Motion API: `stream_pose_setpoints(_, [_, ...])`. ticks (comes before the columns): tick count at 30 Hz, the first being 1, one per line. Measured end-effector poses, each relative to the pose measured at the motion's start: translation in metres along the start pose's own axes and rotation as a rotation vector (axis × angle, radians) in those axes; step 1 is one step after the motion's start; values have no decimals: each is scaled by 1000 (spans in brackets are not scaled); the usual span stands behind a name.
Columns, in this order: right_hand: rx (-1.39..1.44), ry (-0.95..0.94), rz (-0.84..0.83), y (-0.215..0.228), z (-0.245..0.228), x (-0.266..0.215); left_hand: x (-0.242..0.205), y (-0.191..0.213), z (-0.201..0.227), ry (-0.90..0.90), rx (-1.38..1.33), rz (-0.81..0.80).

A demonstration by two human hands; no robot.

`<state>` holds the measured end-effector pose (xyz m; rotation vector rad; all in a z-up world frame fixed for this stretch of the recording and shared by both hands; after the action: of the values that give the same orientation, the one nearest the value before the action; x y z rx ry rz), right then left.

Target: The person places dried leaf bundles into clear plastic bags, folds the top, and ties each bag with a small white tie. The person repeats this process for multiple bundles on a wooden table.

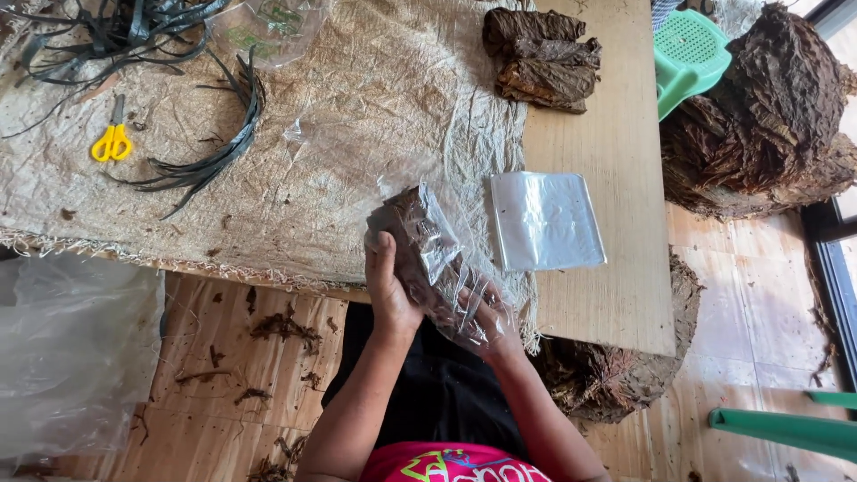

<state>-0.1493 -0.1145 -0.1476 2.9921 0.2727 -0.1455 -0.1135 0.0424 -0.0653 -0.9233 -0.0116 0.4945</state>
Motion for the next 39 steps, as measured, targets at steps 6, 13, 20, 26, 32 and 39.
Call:
stream_pose_setpoints(6, [339, -76, -103, -14, 0, -6, -23, -11, 13, -5, -83, -28])
stream_pose_setpoints(13, [757, -43, 211, -29, 7, -13, -30, 22, -37, 59, 231, -124])
stream_pose_setpoints(20, [885, 184, 226, 3, -22, -17, -43, -37, -30, 70, 268, -809])
stream_pose_setpoints(26, [473, -96, 176, 19, -49, -38, 27, -22, -19, 37, 271, -576])
stream_pose_setpoints(32, [581, 154, 178, 6, -20, -21, -25, -36, -39, 87, 323, -603])
stream_pose_setpoints(39, [830, 58, 582, 5, -63, -32, -49, -26, -58, 158, 235, -437])
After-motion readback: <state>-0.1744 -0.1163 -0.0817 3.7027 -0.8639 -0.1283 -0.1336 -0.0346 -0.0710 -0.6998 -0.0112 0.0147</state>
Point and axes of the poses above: each hand's wrist, its own x-axis towards the middle knuckle, its own y-axis out of the back of the hand, z = x × y, the point moved 2 cm from there along x, towards the middle knuckle, and after that the axes turned 4 degrees about -y, right-handed, at the moved point
